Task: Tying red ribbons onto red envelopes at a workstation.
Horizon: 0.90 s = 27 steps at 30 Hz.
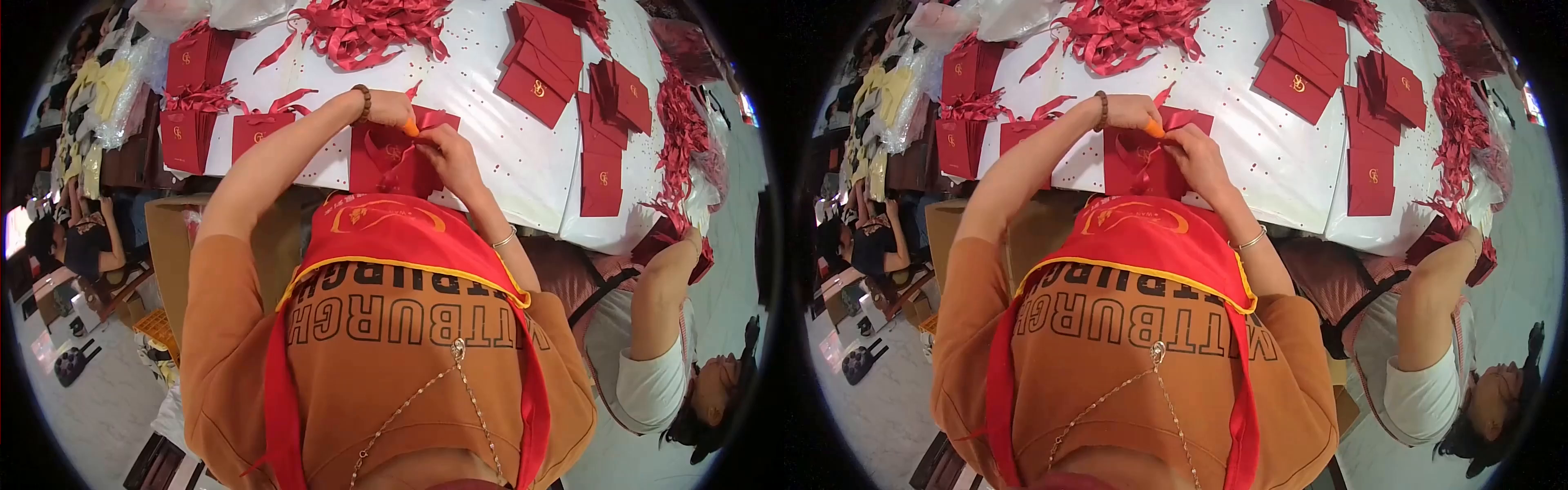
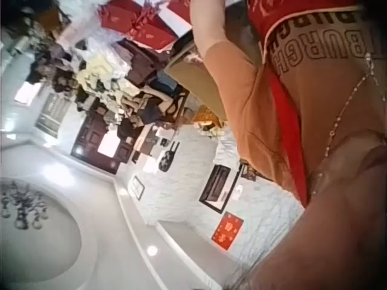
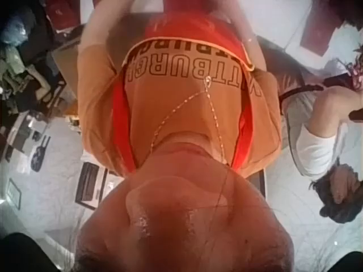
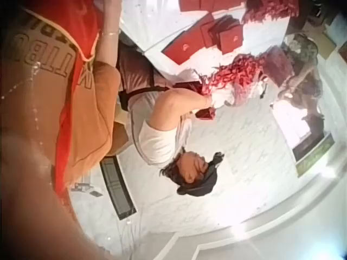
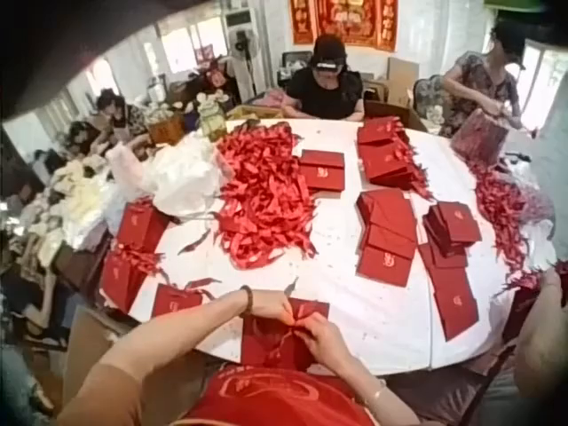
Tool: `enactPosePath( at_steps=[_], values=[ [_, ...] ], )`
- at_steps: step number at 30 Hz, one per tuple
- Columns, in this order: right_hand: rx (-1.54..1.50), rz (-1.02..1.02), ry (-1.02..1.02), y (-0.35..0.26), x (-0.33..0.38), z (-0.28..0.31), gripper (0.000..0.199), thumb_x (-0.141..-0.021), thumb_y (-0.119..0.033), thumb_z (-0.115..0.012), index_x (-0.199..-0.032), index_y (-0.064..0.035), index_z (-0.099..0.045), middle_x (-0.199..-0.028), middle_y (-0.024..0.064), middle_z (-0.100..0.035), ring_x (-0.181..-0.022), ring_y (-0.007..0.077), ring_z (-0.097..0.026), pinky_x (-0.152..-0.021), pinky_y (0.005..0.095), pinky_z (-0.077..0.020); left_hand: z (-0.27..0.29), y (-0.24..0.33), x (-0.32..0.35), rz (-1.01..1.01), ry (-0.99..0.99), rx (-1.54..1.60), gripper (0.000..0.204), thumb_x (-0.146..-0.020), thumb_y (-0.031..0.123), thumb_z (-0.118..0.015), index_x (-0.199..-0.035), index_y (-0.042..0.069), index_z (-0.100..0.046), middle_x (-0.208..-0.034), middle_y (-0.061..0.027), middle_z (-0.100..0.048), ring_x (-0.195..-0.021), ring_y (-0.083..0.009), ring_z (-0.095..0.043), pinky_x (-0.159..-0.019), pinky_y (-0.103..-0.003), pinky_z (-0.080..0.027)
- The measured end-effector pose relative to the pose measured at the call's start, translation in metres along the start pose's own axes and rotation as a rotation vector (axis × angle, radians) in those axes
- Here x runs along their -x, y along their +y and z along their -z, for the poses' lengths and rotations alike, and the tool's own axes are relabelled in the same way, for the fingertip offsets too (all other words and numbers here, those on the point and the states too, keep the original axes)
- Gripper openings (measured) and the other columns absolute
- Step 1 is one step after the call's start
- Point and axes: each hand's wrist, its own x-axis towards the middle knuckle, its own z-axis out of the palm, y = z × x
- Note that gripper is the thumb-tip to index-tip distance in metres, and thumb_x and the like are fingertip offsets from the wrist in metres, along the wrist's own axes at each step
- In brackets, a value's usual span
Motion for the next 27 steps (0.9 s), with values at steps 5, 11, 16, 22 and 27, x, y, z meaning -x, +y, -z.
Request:
enactPosePath(
  at_steps=[5, 11, 16, 22, 27],
  values=[
    [-0.015, -0.033, 0.012, 0.001, 0.0, 0.0, 0.018, -0.074, -0.003, -0.062, -0.092, -0.0023, -0.059, -0.083, 0.0121, -0.055, -0.074, 0.0294, -0.056, -0.064, 0.0351, -0.0453, -0.003, 0.005, -0.003, -0.075, 0.05, -0.034, 0.022, -0.069, 0.02, -0.057, -0.078, 0.002, -0.065, -0.058, -0.004, -0.055, -0.056, -0.0116, -0.047, -0.054, -0.027, -0.038],
    [0.017, -0.014, 0.051, 0.001, 0.002, -0.001, 0.018, -0.072, -0.002, -0.064, -0.09, -0.0013, -0.059, -0.08, 0.0116, -0.057, -0.071, 0.0262, -0.057, -0.063, 0.0313, -0.0452, -0.031, -0.007, -0.008, 0.063, 0.338, -0.04, 0.023, -0.069, 0.024, -0.057, -0.079, 0.004, -0.066, -0.073, -0.0115, -0.064, -0.071, -0.0226, -0.06, -0.064, -0.03, -0.044],
    [0.03, 0.015, 0.065, -0.008, 0.003, -0.003, 0.017, -0.073, -0.002, -0.062, -0.089, -0.0016, -0.057, -0.082, 0.0131, -0.055, -0.072, 0.0299, -0.057, -0.062, 0.035, -0.046, -0.031, 0.0, -0.004, 0.162, 0.408, -0.046, 0.023, -0.071, 0.026, -0.055, -0.079, 0.007, -0.066, -0.073, -0.0093, -0.063, -0.07, -0.0205, -0.059, -0.063, -0.032, -0.043],
    [0.01, -0.028, 0.058, -0.01, 0.005, -0.002, 0.017, -0.073, -0.002, -0.063, -0.089, -0.0011, -0.057, -0.081, 0.0132, -0.055, -0.071, 0.0297, -0.057, -0.061, 0.0348, -0.0461, -0.01, 0.006, 0.01, -0.021, 0.487, 0.169, 0.025, -0.078, 0.024, -0.053, -0.079, 0.002, -0.065, -0.064, -0.0055, -0.058, -0.058, -0.0116, -0.051, -0.053, -0.026, -0.039],
    [0.005, -0.012, 0.071, -0.007, 0.006, -0.004, 0.019, -0.073, -0.002, -0.063, -0.091, -0.0016, -0.058, -0.081, 0.0128, -0.055, -0.072, 0.0293, -0.057, -0.061, 0.0347, -0.0465, -0.014, 0.02, 0.015, 0.183, 0.205, -0.33, 0.032, -0.075, 0.039, -0.054, -0.08, 0.01, -0.067, -0.074, -0.0053, -0.063, -0.075, -0.0212, -0.058, -0.068, -0.036, -0.04]
  ],
)
